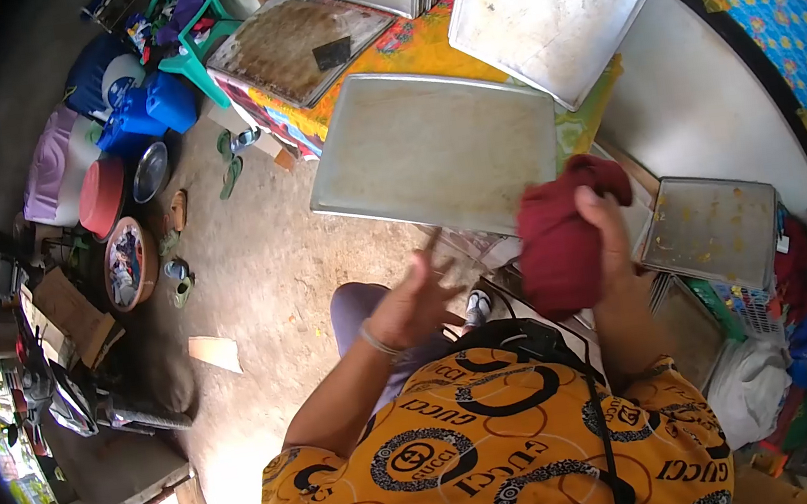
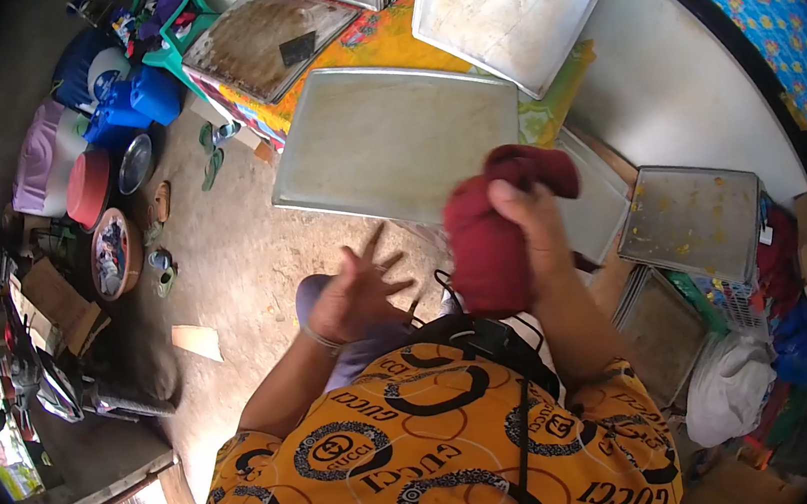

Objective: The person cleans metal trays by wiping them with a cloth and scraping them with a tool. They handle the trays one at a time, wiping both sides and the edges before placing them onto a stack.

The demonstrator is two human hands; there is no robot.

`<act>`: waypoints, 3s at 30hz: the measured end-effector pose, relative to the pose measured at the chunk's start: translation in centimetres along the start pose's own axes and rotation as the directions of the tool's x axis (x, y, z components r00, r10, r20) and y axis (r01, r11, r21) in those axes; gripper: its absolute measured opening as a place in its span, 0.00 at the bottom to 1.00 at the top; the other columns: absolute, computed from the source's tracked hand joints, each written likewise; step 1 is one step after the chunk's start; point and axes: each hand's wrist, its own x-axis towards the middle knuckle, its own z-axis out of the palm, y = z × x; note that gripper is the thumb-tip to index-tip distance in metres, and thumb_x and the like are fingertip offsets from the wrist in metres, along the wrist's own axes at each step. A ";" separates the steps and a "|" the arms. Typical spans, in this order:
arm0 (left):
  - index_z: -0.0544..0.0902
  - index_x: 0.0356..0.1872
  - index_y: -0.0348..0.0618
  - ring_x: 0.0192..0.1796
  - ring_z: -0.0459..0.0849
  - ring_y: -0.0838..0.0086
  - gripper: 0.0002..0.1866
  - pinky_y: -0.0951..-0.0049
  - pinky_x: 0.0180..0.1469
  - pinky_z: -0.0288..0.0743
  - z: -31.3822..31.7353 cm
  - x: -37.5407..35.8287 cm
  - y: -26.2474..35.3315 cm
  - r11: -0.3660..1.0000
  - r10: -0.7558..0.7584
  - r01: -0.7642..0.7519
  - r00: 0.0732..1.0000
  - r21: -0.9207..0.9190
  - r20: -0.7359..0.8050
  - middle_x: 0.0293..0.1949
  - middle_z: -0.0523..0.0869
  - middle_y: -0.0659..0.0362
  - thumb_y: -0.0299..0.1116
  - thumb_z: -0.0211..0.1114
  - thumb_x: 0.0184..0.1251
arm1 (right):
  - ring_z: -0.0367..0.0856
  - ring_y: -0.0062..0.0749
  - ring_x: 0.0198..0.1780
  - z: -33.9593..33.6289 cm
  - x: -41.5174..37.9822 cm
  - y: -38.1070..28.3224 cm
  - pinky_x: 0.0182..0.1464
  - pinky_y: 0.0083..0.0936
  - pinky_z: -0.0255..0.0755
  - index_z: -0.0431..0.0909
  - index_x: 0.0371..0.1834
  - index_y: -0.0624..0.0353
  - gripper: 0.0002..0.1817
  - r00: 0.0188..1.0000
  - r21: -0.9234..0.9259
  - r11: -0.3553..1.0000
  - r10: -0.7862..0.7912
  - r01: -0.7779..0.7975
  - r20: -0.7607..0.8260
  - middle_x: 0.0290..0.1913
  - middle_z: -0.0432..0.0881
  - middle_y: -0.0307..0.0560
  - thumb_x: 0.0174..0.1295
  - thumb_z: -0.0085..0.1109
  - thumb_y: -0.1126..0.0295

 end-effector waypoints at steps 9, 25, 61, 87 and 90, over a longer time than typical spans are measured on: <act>0.70 0.58 0.41 0.56 0.78 0.63 0.27 0.58 0.60 0.71 2.4 1.5 4.9 0.881 0.391 -0.445 0.876 -0.162 -0.281 0.56 0.77 0.51 0.46 0.63 0.64 | 0.75 0.34 0.54 0.6 2.2 3.6 0.55 0.28 0.70 0.66 0.60 0.65 0.29 0.979 -0.162 0.973 0.183 -0.167 0.088 0.52 0.75 0.48 0.57 0.63 0.66; 0.51 0.72 0.50 0.73 0.52 0.49 0.50 0.37 0.68 0.43 -1.0 7.7 3.8 -0.540 0.266 0.174 0.964 0.823 -0.029 0.70 0.56 0.45 0.55 0.68 0.52 | 0.82 0.35 0.45 -7.5 4.6 4.0 0.48 0.26 0.75 0.76 0.52 0.58 0.30 0.956 -0.821 0.569 -0.263 0.049 -0.126 0.44 0.82 0.53 0.43 0.75 0.62; 0.60 0.69 0.55 0.73 0.49 0.49 0.30 0.33 0.68 0.41 -13.7 16.6 -2.1 -0.667 0.255 -0.064 0.917 0.743 0.308 0.71 0.56 0.53 0.43 0.49 0.65 | 0.55 0.59 0.68 6.4 27.8 25.6 0.70 0.51 0.47 0.72 0.61 0.47 0.35 0.692 -0.689 -0.098 -0.008 0.718 0.722 0.67 0.60 0.60 0.48 0.63 0.48; 0.52 0.72 0.60 0.72 0.47 0.40 0.40 0.31 0.65 0.45 -8.8 13.6 1.3 -0.621 0.189 0.088 0.981 0.779 0.040 0.74 0.48 0.50 0.35 0.61 0.58 | 0.79 0.35 0.46 -14.9 4.8 7.8 0.50 0.31 0.72 0.78 0.51 0.59 0.27 0.999 -0.979 0.201 0.048 -0.034 -0.025 0.47 0.81 0.51 0.49 0.67 0.56; 0.50 0.72 0.51 0.72 0.50 0.44 0.41 0.35 0.66 0.46 -11.5 11.4 4.0 -0.470 0.519 0.193 0.850 0.861 0.093 0.73 0.49 0.50 0.45 0.60 0.60 | 0.80 0.28 0.43 -14.2 8.0 4.7 0.49 0.29 0.72 0.78 0.50 0.63 0.24 0.986 -0.867 0.497 -0.148 0.013 -0.070 0.41 0.84 0.49 0.53 0.66 0.59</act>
